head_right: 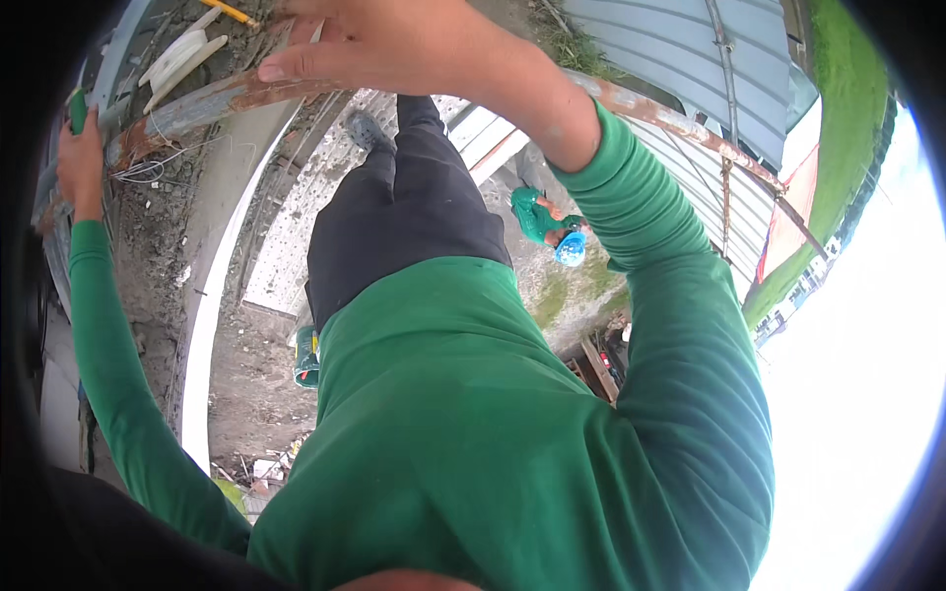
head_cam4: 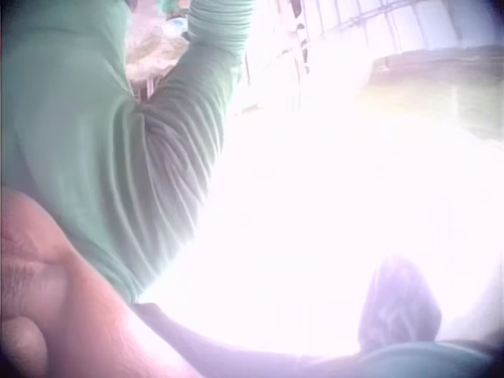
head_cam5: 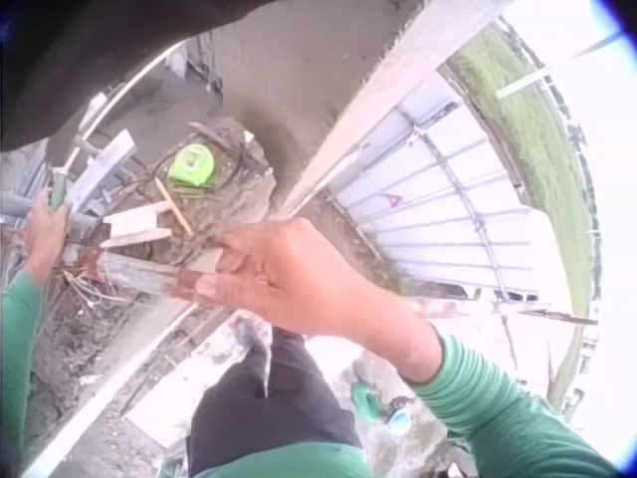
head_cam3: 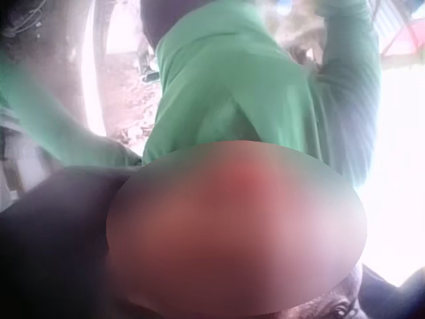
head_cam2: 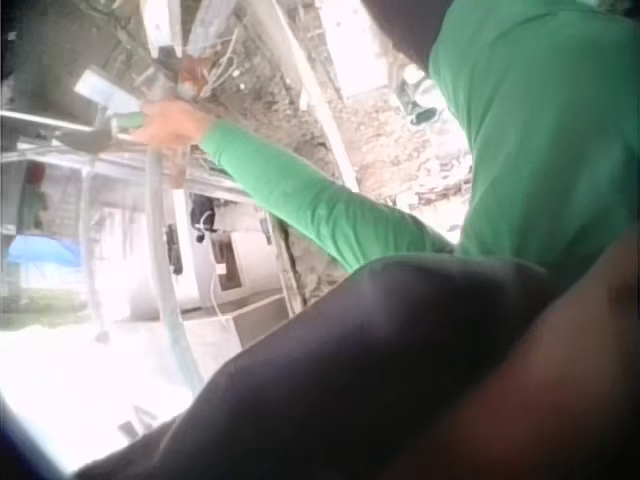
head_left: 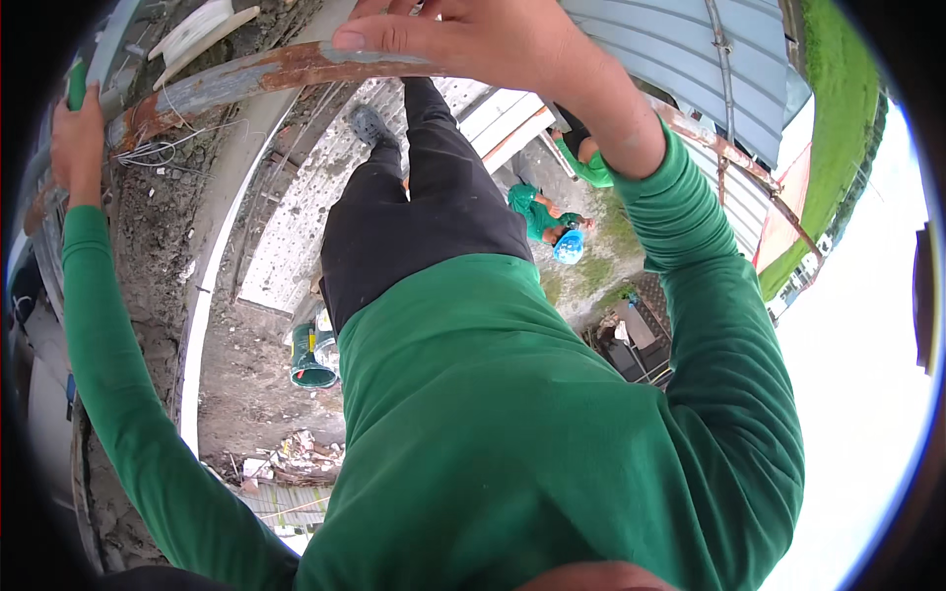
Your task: The person applies wet cement to a wall using a shovel and then smooths the surface with a trowel. They also use a hammer to chip away at a section of the wall.
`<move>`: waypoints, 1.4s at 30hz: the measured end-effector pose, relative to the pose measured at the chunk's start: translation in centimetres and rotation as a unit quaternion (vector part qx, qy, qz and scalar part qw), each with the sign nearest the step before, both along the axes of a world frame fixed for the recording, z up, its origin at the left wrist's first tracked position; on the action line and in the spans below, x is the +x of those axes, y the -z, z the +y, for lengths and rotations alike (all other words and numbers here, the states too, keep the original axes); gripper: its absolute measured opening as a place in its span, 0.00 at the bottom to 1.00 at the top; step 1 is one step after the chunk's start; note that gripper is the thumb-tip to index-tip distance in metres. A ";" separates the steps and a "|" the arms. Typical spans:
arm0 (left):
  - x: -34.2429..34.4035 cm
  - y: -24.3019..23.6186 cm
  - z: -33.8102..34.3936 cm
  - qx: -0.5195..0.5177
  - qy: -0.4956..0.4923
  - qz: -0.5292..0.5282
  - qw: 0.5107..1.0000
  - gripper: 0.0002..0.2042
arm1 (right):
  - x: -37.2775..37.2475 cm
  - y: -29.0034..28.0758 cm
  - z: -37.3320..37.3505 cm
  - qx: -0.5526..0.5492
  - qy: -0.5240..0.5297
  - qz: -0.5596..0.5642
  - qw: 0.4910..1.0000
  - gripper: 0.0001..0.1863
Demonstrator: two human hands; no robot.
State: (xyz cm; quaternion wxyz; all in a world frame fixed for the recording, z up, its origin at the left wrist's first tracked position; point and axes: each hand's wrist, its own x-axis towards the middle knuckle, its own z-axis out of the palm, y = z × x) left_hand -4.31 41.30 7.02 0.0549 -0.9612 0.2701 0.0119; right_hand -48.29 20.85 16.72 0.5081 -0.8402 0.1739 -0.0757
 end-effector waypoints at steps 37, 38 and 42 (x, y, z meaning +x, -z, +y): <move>-35.7 -9.2 5.1 -0.499 0.255 0.298 0.772 0.17 | -43.8 22.5 43.5 0.330 0.629 0.266 0.652 0.36; -37.5 -9.0 4.5 -0.478 0.292 0.334 0.758 0.17 | -43.4 23.0 42.9 0.291 0.615 0.270 0.682 0.35; -44.3 -9.5 -1.2 -0.405 0.385 0.417 0.716 0.17 | -41.9 20.4 41.2 0.247 0.647 0.214 0.689 0.32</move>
